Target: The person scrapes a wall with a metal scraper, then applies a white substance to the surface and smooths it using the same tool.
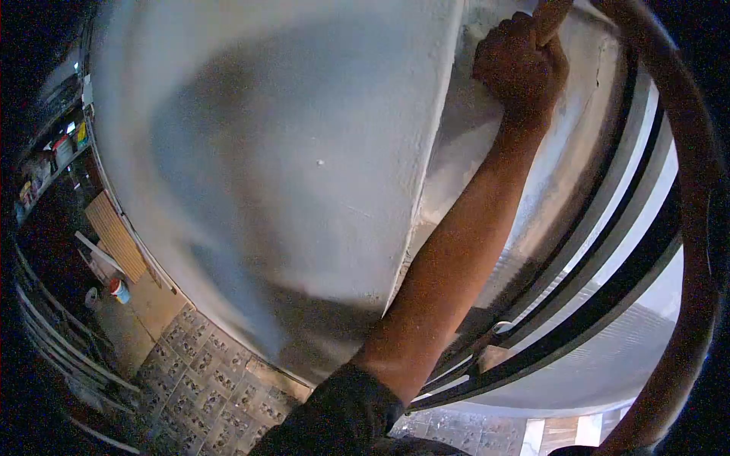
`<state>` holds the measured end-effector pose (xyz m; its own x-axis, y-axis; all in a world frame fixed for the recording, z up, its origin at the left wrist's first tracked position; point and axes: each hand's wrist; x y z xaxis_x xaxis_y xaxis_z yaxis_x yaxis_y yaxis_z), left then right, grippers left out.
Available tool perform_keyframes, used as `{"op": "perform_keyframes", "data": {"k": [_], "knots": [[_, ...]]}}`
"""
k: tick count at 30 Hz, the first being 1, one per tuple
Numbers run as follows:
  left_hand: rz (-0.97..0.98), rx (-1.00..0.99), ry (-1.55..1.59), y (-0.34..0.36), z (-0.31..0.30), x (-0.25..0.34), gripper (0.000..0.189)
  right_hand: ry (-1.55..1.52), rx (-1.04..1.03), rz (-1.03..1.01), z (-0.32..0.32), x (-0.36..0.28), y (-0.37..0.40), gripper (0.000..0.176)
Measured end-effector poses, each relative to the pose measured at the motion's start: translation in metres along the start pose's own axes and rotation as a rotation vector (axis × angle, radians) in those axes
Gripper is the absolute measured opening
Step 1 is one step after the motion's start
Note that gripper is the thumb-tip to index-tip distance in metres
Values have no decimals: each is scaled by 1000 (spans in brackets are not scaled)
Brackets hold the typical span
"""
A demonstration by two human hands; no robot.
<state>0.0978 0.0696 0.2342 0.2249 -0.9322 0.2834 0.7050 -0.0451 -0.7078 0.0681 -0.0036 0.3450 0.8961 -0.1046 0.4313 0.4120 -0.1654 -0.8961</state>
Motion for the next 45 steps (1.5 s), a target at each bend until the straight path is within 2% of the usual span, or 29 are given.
{"op": "perform_keyframes", "data": {"k": [2, 7, 11, 17, 19, 20, 22, 24, 25, 27, 28, 29, 31, 34, 36, 38, 39, 40, 41, 43, 44, 45], "knots": [[-29, 73, 87, 10, 2, -4, 18, -9, -22, 10, -1, -8, -3, 84], [58, -10, 77, 7, -4, -4, 19, 27, -36, 16, -3, 3, 5, 82], [57, -38, 104, 10, -8, -7, 21, 32, -76, 31, -2, -5, 11, 83], [133, 163, 195, 6, -3, -7, 22, 82, -158, 52, -3, -2, 17, 85], [103, 4, 114, 8, -5, -11, 20, 118, -268, 68, 3, 1, 13, 86], [71, -168, -38, 11, -6, -12, 18, 132, -327, 77, 2, -2, 18, 87], [97, -163, -62, 22, -14, -17, 19, 89, -458, 171, 2, -10, 23, 88], [133, -191, -47, 35, -19, -31, 19, -78, -469, 360, 0, -15, 29, 94], [131, -202, -41, 40, -22, -34, 19, -10, -561, 161, 13, -1, 26, 97], [177, -166, 48, 46, -30, -37, 19, 61, -654, -25, 16, -2, 46, 103], [201, -238, 47, 52, -40, -39, 23, 74, -534, -80, 15, -6, 67, 62], [250, -205, 103, 55, -50, -37, 27, 96, -413, -131, 8, -15, 88, 36], [133, -304, 195, 75, -65, -42, 40, 37, -596, 76, -16, -37, 127, 47], [288, -570, -27, 123, -114, -56, 35, -273, -769, 469, -24, -41, 203, 50], [45, -870, 39, 157, -140, -66, 31, -427, -846, 618, -25, -44, 248, 50], [32, -792, 134, 172, -149, -50, 28, -525, -848, 662, -26, -47, 290, 50], [22, -696, 239, 144, -162, -31, 25, -632, -762, 787, -47, -62, 277, 50], [317, -691, 2, 141, -166, -30, 31, -753, -678, 919, -47, -61, 283, 50], [319, -690, -7, 140, -166, -26, 31, -761, -681, 915, -47, -65, 286, 50], [179, -610, -140, 137, -165, -14, 37, -854, -444, 871, -50, -73, 291, 55], [201, -528, -101, 132, -160, -15, 38, -817, -367, 764, -39, -72, 297, 57], [205, -535, -112, 126, -156, -17, 38, -829, -370, 769, -31, -70, 299, 57]]}}
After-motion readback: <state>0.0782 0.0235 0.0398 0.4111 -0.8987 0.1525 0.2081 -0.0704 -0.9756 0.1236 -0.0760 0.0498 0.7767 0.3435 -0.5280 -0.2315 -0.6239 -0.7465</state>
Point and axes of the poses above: each hand's wrist, its own y-axis away from the middle knuckle, its own z-axis out of the palm, x = y × z, and after that the axes turned 5 degrees about -y, right-handed
